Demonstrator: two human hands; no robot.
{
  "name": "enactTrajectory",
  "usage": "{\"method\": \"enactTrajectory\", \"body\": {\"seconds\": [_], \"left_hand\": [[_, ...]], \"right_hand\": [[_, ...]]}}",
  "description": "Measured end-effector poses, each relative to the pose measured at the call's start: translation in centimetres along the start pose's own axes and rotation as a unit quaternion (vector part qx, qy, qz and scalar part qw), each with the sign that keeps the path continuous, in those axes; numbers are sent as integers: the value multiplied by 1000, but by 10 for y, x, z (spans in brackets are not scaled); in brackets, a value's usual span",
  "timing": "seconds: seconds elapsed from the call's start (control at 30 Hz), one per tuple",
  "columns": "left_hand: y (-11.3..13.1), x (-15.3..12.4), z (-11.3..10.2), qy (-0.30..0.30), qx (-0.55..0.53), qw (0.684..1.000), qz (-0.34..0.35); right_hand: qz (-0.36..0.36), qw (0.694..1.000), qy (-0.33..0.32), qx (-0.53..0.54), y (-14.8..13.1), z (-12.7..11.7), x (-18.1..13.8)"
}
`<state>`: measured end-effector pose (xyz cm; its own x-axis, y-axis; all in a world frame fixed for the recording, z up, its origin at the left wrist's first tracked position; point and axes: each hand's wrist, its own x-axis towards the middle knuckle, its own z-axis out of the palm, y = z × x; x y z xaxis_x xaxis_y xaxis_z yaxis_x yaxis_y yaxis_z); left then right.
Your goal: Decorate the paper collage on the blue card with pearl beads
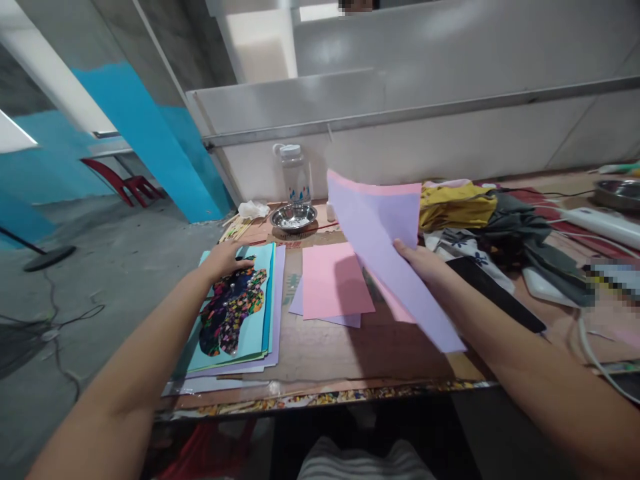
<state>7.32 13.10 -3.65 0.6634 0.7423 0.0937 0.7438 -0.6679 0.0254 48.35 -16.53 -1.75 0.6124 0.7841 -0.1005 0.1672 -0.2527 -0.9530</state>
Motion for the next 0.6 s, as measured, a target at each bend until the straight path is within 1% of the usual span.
{"method": "enactTrajectory", "body": {"seconds": [0.1, 0.17, 0.23, 0.3, 0.37, 0.4, 0.43, 0.47, 0.5, 0.53, 0.57, 0.6], "left_hand": [[7, -4, -3, 13, -5, 1000, -3], [12, -9, -7, 17, -16, 1000, -13], [19, -12, -13, 22, -34, 999, -28], [32, -16, -22, 36, -62, 997, -41], [60, -20, -34, 61, -101, 992, -46], [79, -23, -41, 71, -128, 988, -42], [102, -27, -47, 73, -157, 984, -28], [127, -33, -52, 72, -208, 975, -4], [153, -40, -57, 52, -354, 933, 25], [178, -47, -60, 27, -473, 879, 50], [200, -54, -61, 17, -543, 837, 70], [218, -61, -61, 21, -576, 812, 89]], "right_hand": [[4, 1000, -20, 6, -2, 2, -3], [7, 1000, -17, 15, -4, -2, -2], [-2, 998, 3, 61, -6, -8, 0], [-20, 993, 37, 110, -8, -12, 0], [-36, 988, 71, 130, -10, -12, -3], [-48, 987, 83, 131, -10, -11, -4], [-62, 986, 91, 128, -10, -9, -6], [-78, 984, 96, 125, -10, -7, -8], [-93, 984, 97, 119, -9, -5, -10], [-106, 983, 95, 113, -8, -3, -11], [-116, 983, 95, 109, -7, -1, -12], [-122, 982, 96, 111, -5, -1, -12]]}}
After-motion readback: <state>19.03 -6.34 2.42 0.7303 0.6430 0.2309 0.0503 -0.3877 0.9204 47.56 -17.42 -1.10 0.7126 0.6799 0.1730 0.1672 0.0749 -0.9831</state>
